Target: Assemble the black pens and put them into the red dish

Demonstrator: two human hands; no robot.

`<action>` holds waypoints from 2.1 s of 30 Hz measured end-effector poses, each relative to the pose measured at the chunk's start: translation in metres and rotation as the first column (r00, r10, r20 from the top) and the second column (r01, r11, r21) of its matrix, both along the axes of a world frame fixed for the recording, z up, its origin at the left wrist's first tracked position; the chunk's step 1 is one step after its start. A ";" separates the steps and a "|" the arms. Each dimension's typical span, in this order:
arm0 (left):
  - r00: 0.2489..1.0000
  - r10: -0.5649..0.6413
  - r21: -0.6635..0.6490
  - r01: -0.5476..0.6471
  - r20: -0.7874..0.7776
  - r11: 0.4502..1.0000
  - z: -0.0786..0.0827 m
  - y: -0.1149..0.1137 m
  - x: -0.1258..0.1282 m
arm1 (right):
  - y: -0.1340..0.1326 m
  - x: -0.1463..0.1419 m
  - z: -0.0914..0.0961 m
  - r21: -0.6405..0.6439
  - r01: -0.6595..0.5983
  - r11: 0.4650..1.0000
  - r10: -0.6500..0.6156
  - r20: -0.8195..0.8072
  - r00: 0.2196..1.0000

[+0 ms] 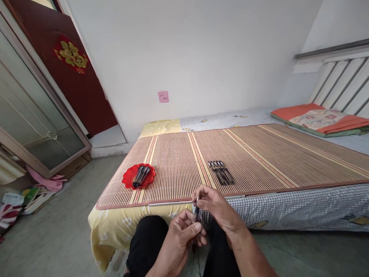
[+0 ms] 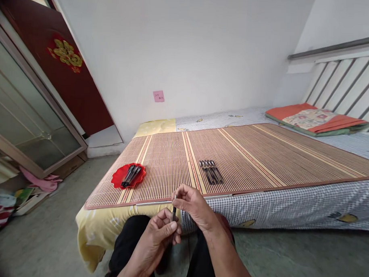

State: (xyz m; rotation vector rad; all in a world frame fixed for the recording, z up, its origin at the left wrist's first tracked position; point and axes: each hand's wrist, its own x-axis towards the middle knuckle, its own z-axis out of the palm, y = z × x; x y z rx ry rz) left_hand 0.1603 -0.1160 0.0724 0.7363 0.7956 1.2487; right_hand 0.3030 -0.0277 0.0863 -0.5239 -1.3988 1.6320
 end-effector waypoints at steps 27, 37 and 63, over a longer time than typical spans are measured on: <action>1.000 0.017 -0.034 -0.018 -0.007 0.999 -0.004 0.005 -0.003 | 0.010 -0.001 -0.011 -0.081 -0.020 0.997 0.017 -0.033 0.999; 0.993 0.083 -0.018 -0.085 -0.088 0.996 -0.011 0.003 -0.003 | 0.008 -0.008 -0.010 0.045 0.093 0.995 -0.097 0.099 0.990; 0.557 0.464 0.312 -0.350 -0.689 0.883 -0.142 0.033 -0.109 | 0.166 -0.020 -0.090 0.620 0.188 0.762 -0.640 0.765 0.072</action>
